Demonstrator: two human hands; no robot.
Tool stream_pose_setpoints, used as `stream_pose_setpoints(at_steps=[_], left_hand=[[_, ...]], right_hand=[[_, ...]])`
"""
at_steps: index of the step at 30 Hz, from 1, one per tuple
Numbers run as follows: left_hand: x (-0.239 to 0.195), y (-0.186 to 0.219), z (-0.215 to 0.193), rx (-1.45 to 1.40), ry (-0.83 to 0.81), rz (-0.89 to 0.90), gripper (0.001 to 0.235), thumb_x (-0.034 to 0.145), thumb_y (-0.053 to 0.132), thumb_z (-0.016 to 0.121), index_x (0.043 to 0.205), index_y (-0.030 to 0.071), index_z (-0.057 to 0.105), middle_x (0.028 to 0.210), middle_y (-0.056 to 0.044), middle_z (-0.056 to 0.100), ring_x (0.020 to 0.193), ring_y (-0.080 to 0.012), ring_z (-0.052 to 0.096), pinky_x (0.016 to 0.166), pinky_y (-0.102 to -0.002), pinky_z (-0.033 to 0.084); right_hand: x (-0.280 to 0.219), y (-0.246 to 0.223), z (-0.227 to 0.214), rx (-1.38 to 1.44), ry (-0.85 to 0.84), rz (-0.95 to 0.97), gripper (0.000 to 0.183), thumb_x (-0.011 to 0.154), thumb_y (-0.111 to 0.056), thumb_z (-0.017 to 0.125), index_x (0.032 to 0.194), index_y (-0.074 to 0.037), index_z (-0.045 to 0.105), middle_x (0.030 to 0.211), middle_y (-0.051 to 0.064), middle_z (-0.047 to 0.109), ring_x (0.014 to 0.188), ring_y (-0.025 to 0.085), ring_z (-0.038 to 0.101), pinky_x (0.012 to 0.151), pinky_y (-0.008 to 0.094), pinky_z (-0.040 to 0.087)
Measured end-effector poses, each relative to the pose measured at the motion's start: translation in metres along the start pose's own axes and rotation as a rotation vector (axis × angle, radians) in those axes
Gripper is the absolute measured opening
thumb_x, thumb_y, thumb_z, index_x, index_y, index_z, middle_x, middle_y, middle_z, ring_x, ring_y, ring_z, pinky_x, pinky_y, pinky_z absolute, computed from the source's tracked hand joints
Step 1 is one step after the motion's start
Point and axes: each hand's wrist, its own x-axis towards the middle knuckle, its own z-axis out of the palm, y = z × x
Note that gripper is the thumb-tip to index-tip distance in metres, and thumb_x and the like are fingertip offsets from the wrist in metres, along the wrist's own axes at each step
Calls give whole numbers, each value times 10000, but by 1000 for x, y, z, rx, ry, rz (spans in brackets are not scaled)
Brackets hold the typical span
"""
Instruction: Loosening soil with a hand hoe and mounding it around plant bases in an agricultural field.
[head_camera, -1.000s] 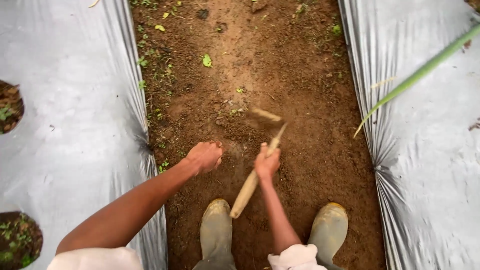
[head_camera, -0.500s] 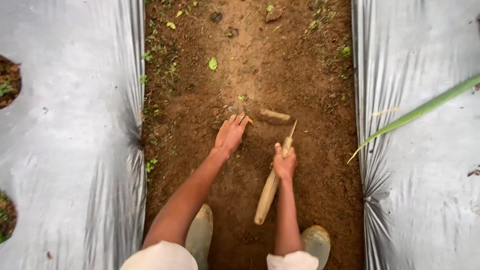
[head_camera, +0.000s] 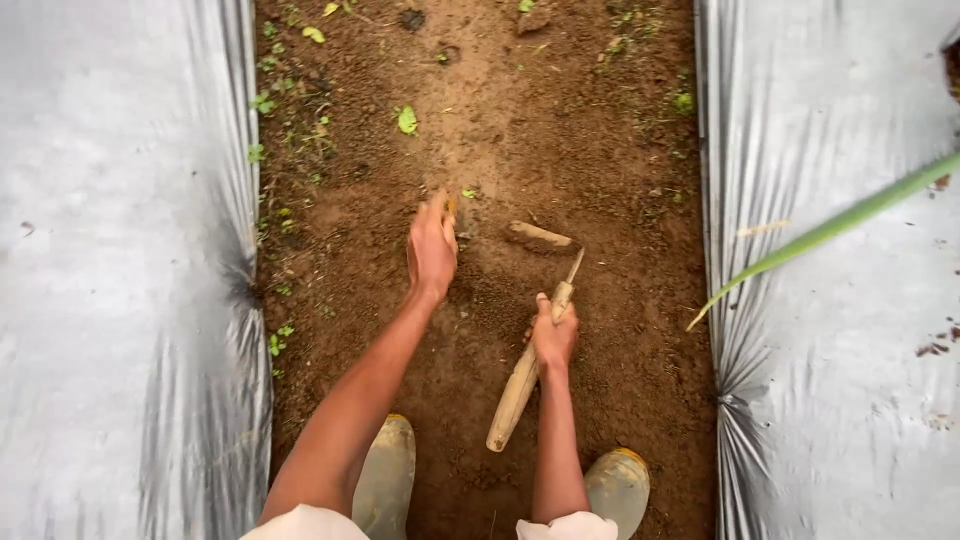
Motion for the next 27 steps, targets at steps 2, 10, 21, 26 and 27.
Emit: stream_pose_setpoints(at_steps=[2, 10, 21, 26, 27], left_hand=[[19, -6, -20, -41, 75, -27, 487, 1004, -115, 526, 1470, 16, 473, 1254, -310, 601, 1193, -472, 623, 922, -544, 591], [-5, -74, -35, 130, 155, -153, 472, 977, -117, 508, 1425, 28, 538, 1304, -201, 598, 1149, -312, 673, 868, -388, 627], [-114, -23, -13, 385, -348, -106, 553, 1097, 216, 267, 1625, 63, 202, 1689, -205, 177, 1582, -310, 132, 1298, -422, 84], [-147, -45, 22, 216, -328, -32, 586, 1058, 84, 360, 1619, 13, 202, 1661, -237, 240, 1558, -347, 192, 1290, -433, 145], [-151, -54, 26, 221, -241, 52, 594, 1024, 0, 433, 1597, -15, 277, 1633, -248, 320, 1537, -375, 251, 1289, -436, 186]], right_hand=[[-5, -8, 9, -13, 1, -42, 257, 974, -288, 639, 960, -36, 589, 605, 74, 599, 465, 184, 605, 451, 341, 526], [5, -15, 73, -309, -216, -275, 274, 1018, -302, 635, 1016, -30, 605, 690, 113, 625, 523, 197, 608, 464, 352, 506], [24, -28, 7, -518, -370, -297, 260, 1046, -217, 601, 1168, 12, 598, 809, 171, 647, 619, 243, 609, 542, 364, 530], [0, -68, 91, -587, -511, -480, 436, 1032, -326, 625, 1285, 27, 579, 906, 218, 672, 775, 323, 686, 637, 456, 568], [-1, -68, 112, -652, -591, -596, 544, 1012, -378, 652, 1329, 57, 574, 971, 284, 691, 882, 406, 726, 691, 536, 581]])
